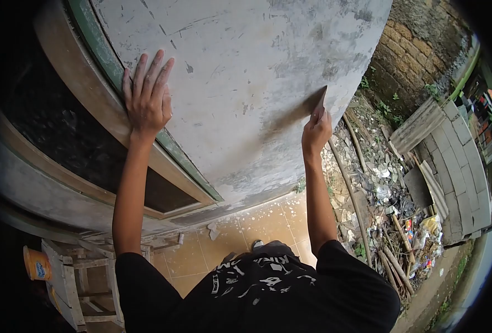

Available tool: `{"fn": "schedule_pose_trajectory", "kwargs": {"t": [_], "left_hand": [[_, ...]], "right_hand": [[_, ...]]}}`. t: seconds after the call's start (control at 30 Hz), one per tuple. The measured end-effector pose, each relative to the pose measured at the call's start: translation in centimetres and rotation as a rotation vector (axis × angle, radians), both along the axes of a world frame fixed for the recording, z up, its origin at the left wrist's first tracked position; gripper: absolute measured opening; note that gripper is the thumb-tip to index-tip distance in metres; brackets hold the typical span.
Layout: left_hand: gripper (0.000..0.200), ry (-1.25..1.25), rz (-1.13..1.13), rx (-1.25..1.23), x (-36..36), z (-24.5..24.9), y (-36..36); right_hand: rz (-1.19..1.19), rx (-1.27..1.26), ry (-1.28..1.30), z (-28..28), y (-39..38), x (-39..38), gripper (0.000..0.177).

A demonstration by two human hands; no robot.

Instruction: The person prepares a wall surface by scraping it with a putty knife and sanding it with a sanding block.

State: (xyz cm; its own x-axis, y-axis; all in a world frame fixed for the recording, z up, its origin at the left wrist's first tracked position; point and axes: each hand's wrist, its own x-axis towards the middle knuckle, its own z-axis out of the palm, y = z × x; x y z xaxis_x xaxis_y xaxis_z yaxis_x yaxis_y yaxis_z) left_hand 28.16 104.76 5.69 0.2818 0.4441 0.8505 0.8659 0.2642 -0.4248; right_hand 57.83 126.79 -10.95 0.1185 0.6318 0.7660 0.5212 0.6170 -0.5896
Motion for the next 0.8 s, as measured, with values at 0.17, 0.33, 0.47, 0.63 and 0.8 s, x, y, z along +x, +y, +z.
{"fn": "schedule_pose_trajectory", "kwargs": {"t": [0.17,0.33,0.47,0.63,0.8], "left_hand": [[0.051,0.015,0.022,-0.002,-0.1,0.0,-0.1],[0.050,0.033,0.056,0.001,-0.1,0.0,0.1],[0.057,0.053,0.100,-0.046,0.1,0.0,-0.1],[0.067,0.093,0.095,-0.074,2.8,0.6,3.2],[0.068,0.302,0.028,-0.330,6.4,-1.3,8.1]], "right_hand": [[0.186,-0.064,0.018,0.4,-9.2,-8.0,0.049],[0.812,0.034,-0.300,-0.1,-20.1,-12.7,0.055],[1.032,0.006,-0.438,-2.0,-23.0,-11.7,0.051],[0.936,-0.222,-0.299,-6.0,-20.0,-8.4,0.034],[0.799,-0.340,-0.285,-8.4,-17.9,-4.2,0.029]]}}
